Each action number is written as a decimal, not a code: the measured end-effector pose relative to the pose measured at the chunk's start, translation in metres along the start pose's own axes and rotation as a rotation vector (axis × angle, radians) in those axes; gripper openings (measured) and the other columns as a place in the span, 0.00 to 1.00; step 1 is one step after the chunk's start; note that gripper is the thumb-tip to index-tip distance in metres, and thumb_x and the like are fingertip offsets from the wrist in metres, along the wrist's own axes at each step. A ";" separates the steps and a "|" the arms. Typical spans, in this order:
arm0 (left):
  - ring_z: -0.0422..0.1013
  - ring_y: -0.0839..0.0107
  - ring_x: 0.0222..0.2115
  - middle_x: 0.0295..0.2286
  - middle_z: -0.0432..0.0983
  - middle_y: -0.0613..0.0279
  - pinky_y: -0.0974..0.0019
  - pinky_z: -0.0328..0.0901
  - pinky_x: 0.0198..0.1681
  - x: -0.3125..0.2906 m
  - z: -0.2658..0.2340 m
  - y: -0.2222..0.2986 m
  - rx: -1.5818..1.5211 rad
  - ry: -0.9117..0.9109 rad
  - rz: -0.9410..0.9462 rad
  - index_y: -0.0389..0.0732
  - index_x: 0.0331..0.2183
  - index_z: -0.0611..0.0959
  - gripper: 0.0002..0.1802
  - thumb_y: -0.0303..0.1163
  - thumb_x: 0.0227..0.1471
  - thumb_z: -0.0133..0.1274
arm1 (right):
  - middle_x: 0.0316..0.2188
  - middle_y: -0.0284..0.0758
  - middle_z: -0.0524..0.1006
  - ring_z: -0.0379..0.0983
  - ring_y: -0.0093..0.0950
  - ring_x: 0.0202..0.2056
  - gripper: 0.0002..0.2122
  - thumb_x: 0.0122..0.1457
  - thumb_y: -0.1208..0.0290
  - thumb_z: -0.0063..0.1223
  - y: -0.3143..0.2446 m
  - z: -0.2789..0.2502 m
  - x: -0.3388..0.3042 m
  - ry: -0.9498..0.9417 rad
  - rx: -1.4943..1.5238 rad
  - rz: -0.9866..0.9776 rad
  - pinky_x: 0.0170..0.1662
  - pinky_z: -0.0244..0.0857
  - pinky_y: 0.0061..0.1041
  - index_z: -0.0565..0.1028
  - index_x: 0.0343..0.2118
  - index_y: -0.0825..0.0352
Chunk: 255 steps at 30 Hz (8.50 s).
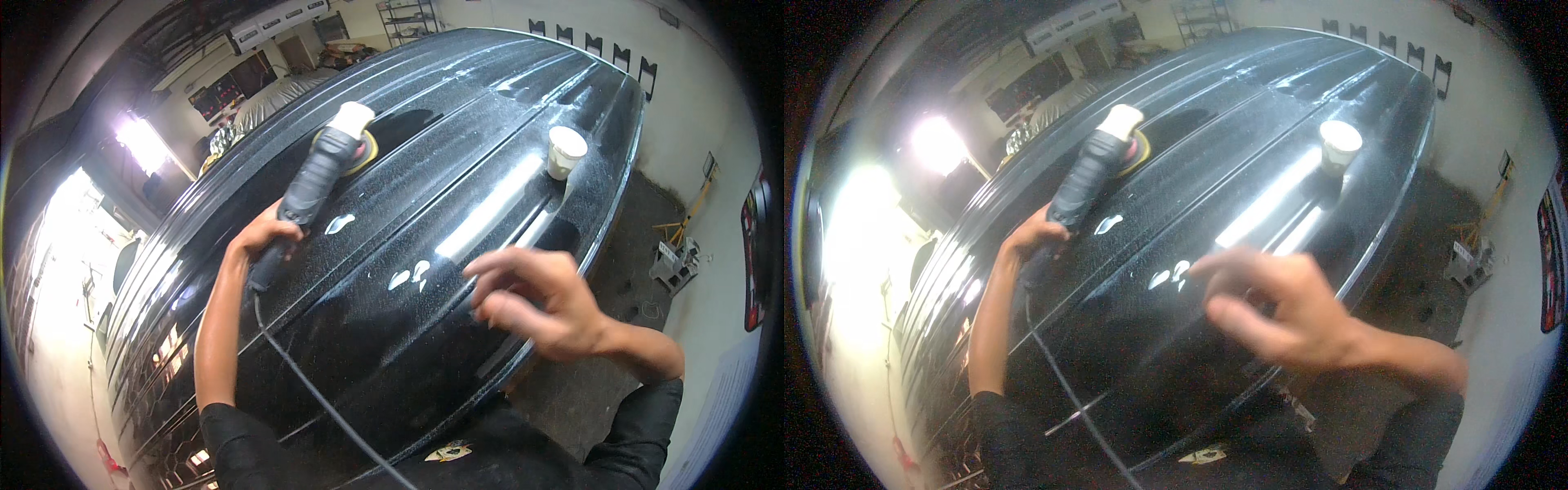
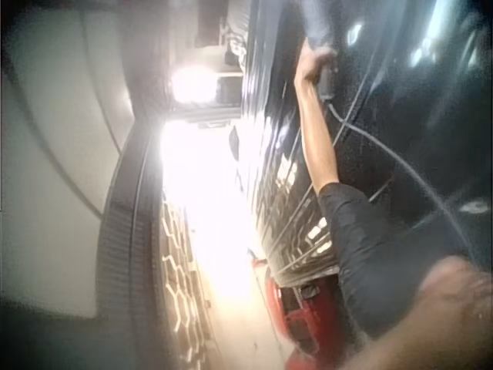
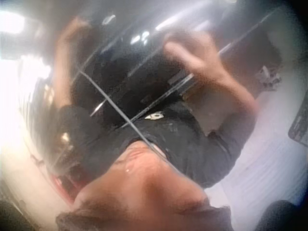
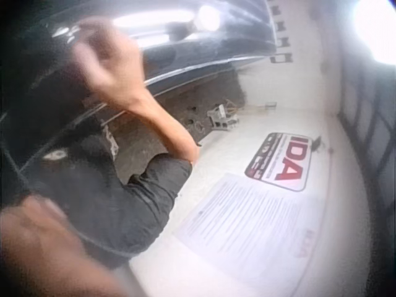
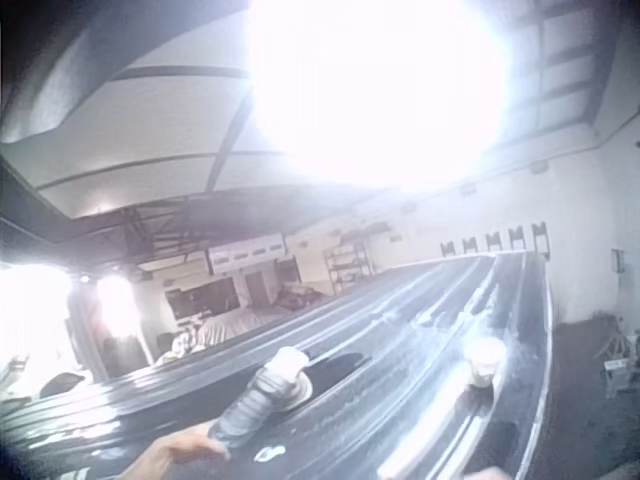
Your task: The person uses a rotary polisher to buff the hood of a black car. They move the polisher in circular motions across the surface, occasionally using their other hand to steady the tool or touch the hood.
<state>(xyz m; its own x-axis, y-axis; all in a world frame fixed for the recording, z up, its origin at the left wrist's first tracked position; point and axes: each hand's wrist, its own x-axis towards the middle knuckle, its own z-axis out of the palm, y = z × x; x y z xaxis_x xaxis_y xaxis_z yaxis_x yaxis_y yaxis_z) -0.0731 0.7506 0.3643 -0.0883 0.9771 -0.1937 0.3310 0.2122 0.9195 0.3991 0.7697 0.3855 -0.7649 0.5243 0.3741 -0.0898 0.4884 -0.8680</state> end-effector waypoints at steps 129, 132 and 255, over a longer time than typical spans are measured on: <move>0.75 0.67 0.26 0.33 0.75 0.55 0.62 0.74 0.24 -0.084 -0.159 -0.066 0.170 -0.054 -0.132 0.37 0.55 0.67 0.40 0.20 0.36 0.57 | 0.64 0.50 0.55 0.59 0.50 0.62 0.63 0.21 0.74 0.81 0.059 0.051 -0.058 0.012 -0.978 0.395 0.62 0.64 0.40 0.53 0.68 0.54; 0.74 0.68 0.24 0.31 0.76 0.56 0.64 0.73 0.24 -0.098 -0.165 -0.072 0.162 -0.023 -0.149 0.38 0.51 0.71 0.34 0.24 0.37 0.58 | 0.62 0.47 0.57 0.61 0.49 0.60 0.66 0.17 0.72 0.82 0.064 0.049 -0.057 0.010 -0.997 0.358 0.61 0.65 0.41 0.53 0.68 0.55; 0.69 0.71 0.16 0.23 0.69 0.59 0.64 0.72 0.18 -0.368 -0.047 -0.057 -0.304 0.914 -0.482 0.42 0.47 0.66 0.28 0.23 0.42 0.57 | 0.59 0.60 0.59 0.59 0.57 0.59 0.62 0.23 0.66 0.80 0.067 0.038 -0.048 -0.257 -1.222 0.230 0.59 0.61 0.47 0.53 0.68 0.50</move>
<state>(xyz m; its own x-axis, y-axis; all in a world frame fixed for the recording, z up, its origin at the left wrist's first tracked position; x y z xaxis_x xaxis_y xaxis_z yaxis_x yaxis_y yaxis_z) -0.1036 0.3778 0.3988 -0.8573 0.3820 -0.3451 -0.1625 0.4354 0.8855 0.4060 0.7504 0.2971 -0.7980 0.5994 0.0622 0.6011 0.7990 0.0130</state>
